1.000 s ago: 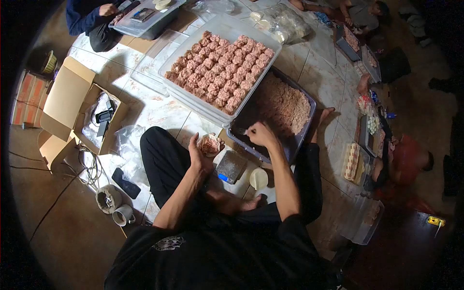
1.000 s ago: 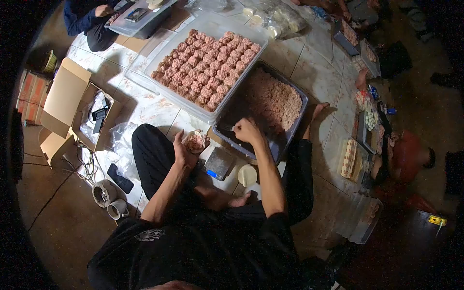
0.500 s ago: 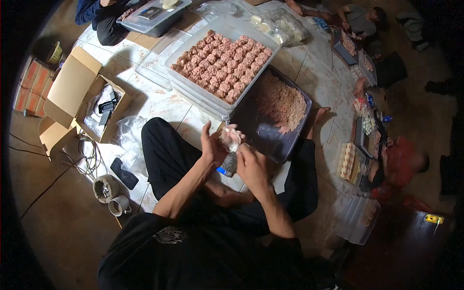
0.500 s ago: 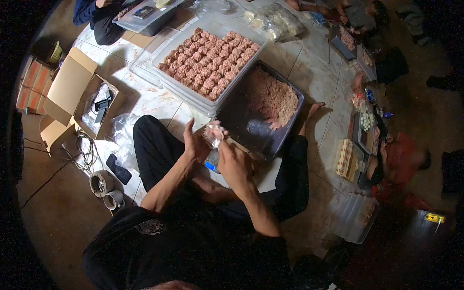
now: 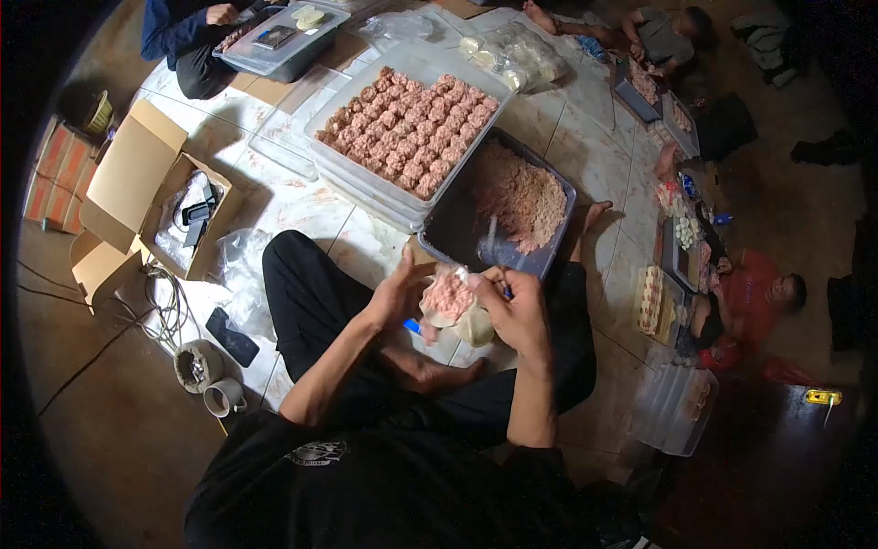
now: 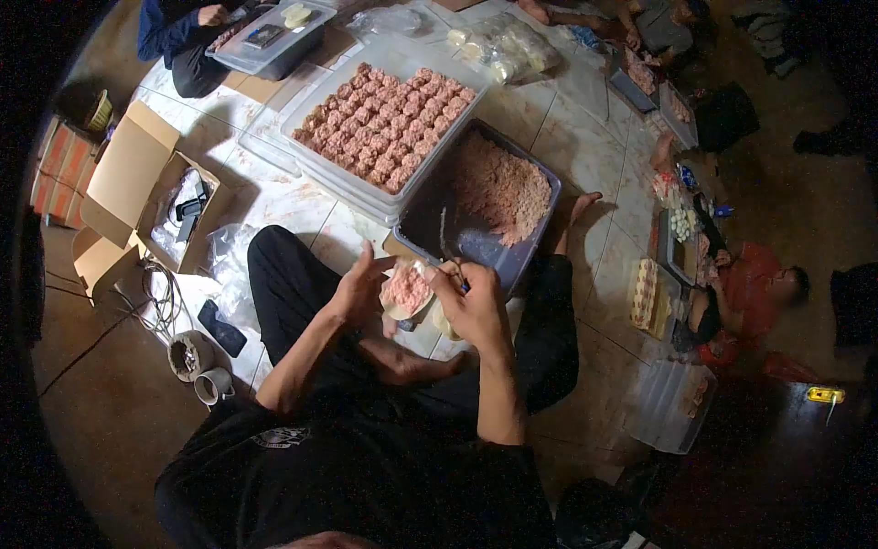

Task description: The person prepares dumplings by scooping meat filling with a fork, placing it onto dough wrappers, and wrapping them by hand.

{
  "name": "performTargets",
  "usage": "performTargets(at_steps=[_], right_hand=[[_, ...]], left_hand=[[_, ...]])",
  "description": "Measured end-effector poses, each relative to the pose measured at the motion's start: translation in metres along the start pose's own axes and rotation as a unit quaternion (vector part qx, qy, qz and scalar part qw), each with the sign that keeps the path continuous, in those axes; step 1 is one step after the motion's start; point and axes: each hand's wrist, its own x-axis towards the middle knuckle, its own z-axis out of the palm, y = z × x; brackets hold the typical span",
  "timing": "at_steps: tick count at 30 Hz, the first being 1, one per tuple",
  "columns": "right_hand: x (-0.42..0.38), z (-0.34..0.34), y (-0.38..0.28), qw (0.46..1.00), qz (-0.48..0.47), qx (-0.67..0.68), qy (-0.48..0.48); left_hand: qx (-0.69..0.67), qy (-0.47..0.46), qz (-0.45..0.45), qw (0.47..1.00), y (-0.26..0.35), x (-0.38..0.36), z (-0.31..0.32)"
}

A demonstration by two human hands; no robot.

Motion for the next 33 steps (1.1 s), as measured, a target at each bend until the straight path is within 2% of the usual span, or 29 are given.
performTargets(at_steps=[1,2,3,4,5,7,8,9,11,12,13,15,16,17,18,19,20,21,22,23,25,28,29,30,32,33], right_hand=[[0.003,-0.001,-0.002,1.000,0.007,-0.022,-0.005],[0.007,0.001,-0.003,0.999,0.014,-0.043,-0.010],[0.007,0.003,-0.004,0.998,0.023,-0.062,-0.017],[0.008,0.008,-0.009,0.998,0.003,-0.065,0.013],[0.007,0.016,-0.008,0.988,-0.029,-0.083,0.127],[-0.003,0.031,0.006,0.927,-0.096,-0.117,0.342],[-0.014,0.036,0.035,0.938,-0.086,-0.131,0.309],[-0.020,0.047,0.082,0.965,-0.096,-0.001,0.244],[-0.033,0.064,0.114,0.977,-0.032,0.146,0.154],[-0.031,0.057,0.080,0.977,-0.017,0.188,0.097],[-0.029,0.049,0.068,0.992,-0.091,0.007,0.082],[-0.026,0.039,0.061,0.988,-0.130,-0.013,0.080],[-0.027,0.032,0.059,0.985,-0.113,-0.026,0.131],[-0.027,0.023,0.054,0.979,-0.097,-0.039,0.178],[-0.029,0.010,0.032,0.992,-0.045,-0.018,0.119],[-0.029,0.014,0.025,0.983,-0.108,-0.079,0.127],[-0.028,0.022,0.022,0.966,-0.172,-0.140,0.135],[-0.032,0.022,0.000,0.970,-0.141,-0.151,0.129],[-0.036,0.022,-0.022,0.973,-0.110,-0.162,0.123],[-0.034,0.017,-0.015,0.954,-0.142,-0.192,0.184],[-0.040,0.010,-0.010,0.944,-0.182,-0.243,0.133],[-0.039,0.008,-0.022,0.919,-0.225,-0.273,0.172],[-0.041,0.006,-0.022,0.934,-0.209,-0.243,0.154],[-0.041,0.005,-0.020,0.948,-0.195,-0.209,0.141],[-0.043,0.007,-0.014,0.966,-0.171,-0.133,0.141],[-0.040,0.011,-0.018,0.963,-0.183,-0.145,0.132]], left_hand=[[0.155,-0.033,0.105,0.982,-0.010,0.014,-0.014],[0.306,-0.065,0.206,0.927,-0.010,0.021,-0.016],[0.445,-0.094,0.296,0.840,-0.011,0.024,-0.021],[0.475,-0.052,0.243,0.844,-0.011,0.030,-0.023],[0.458,-0.029,0.287,0.841,-0.002,0.030,-0.020],[0.417,0.022,0.379,0.826,0.011,0.032,-0.016],[0.460,0.039,0.391,0.796,0.014,0.030,-0.015],[0.503,0.058,0.404,0.762,0.017,0.028,-0.013],[0.583,0.093,0.417,0.691,0.017,0.026,-0.012],[0.591,0.082,0.408,0.691,0.014,0.027,-0.014],[0.577,0.072,0.392,0.713,0.006,0.027,-0.013],[0.552,0.044,0.363,0.749,0.008,0.020,0.009],[0.578,0.046,0.356,0.733,0.015,0.016,0.009],[0.530,0.057,0.343,0.774,0.018,0.015,0.008],[0.478,0.069,0.329,0.811,0.021,0.014,0.006],[0.425,0.079,0.315,0.845,0.024,0.015,0.005],[0.557,0.076,0.314,0.765,0.017,0.017,0.006],[0.474,0.031,0.372,0.798,0.015,0.010,0.025],[0.445,0.048,0.344,0.826,0.013,0.008,0.028],[0.417,0.064,0.325,0.846,0.019,0.009,0.030],[0.380,0.039,0.363,0.850,0.030,0.004,0.035],[0.367,0.016,0.393,0.843,0.027,0.000,0.023],[0.370,0.011,0.404,0.837,0.025,0.000,0.020],[0.244,0.023,0.370,0.896,0.022,-0.002,0.021],[0.346,0.006,0.368,0.863,0.031,-0.010,0.026],[0.394,0.000,0.370,0.841,0.038,-0.013,0.032]])
